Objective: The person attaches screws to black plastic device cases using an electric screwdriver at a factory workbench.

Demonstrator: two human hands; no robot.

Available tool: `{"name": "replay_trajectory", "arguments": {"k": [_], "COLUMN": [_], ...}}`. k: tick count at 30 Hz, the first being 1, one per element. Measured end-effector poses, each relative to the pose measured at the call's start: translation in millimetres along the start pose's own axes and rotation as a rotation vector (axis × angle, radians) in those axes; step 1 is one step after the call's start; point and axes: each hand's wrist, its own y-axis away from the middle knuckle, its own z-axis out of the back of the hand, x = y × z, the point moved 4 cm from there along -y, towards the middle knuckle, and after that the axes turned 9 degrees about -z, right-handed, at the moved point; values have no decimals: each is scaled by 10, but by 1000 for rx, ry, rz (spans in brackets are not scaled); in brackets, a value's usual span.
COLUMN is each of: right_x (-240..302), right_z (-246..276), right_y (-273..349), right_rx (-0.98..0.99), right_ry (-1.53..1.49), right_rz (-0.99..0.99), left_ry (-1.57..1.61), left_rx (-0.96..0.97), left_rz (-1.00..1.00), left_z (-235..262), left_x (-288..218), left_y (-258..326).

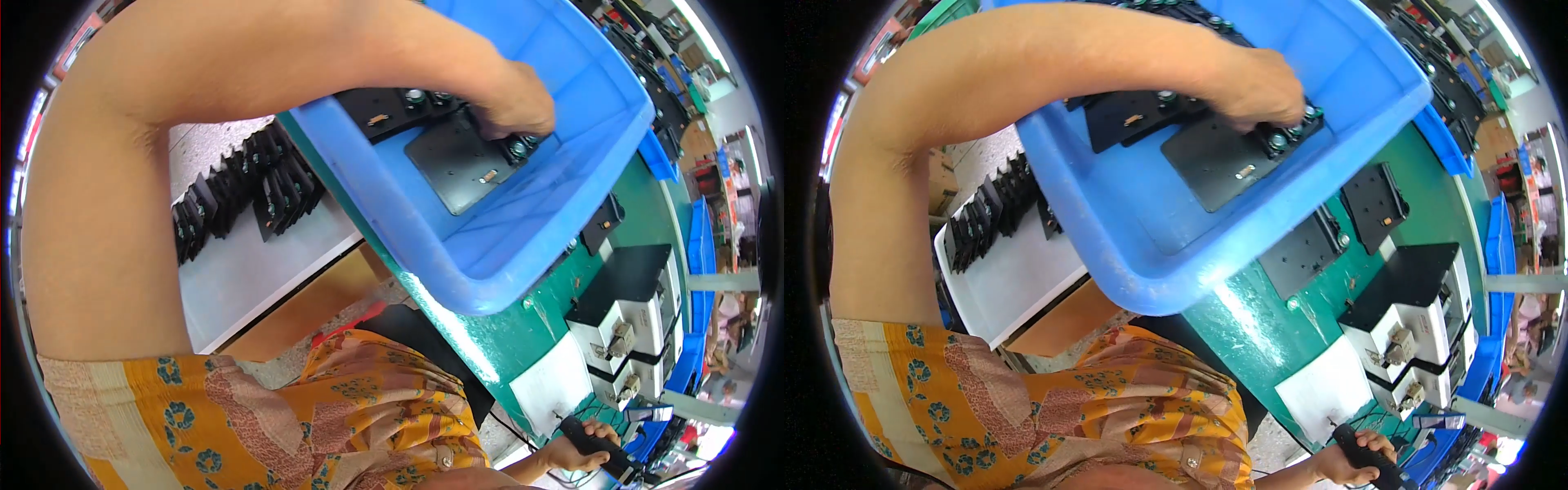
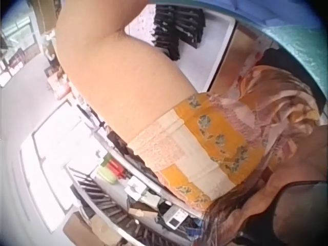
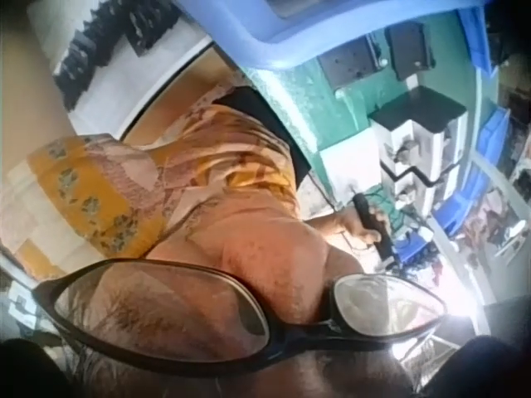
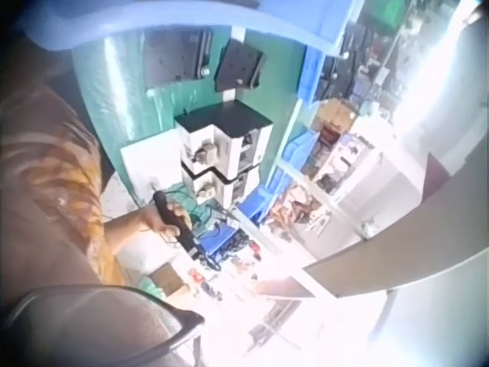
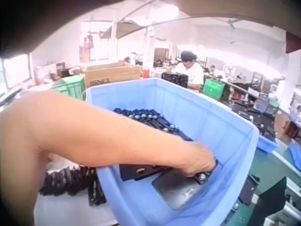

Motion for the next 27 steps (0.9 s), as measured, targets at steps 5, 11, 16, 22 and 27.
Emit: {"name": "replay_trajectory", "arguments": {"k": [5,11,16,22,27], "right_x": [-39,8,65,94,100], "right_z": [21,-121,-173,-211,-215], "right_y": [52,104,107,117,117], "right_rx": [3,-2,-57,-88,-138], "right_ry": [-82,-59,-41,-40,-54], "right_rz": [-28,25,61,54,39], "left_ry": [-67,38,104,102,115], "left_rx": [-238,-246,-281,-202,-142], "left_rz": [-129,-110,-87,-153,-108], "left_z": [-202,-280,-180,-303,-295], "left_x": [55,100,53,186,211], "left_y": [52,43,8,-53,-96]}}
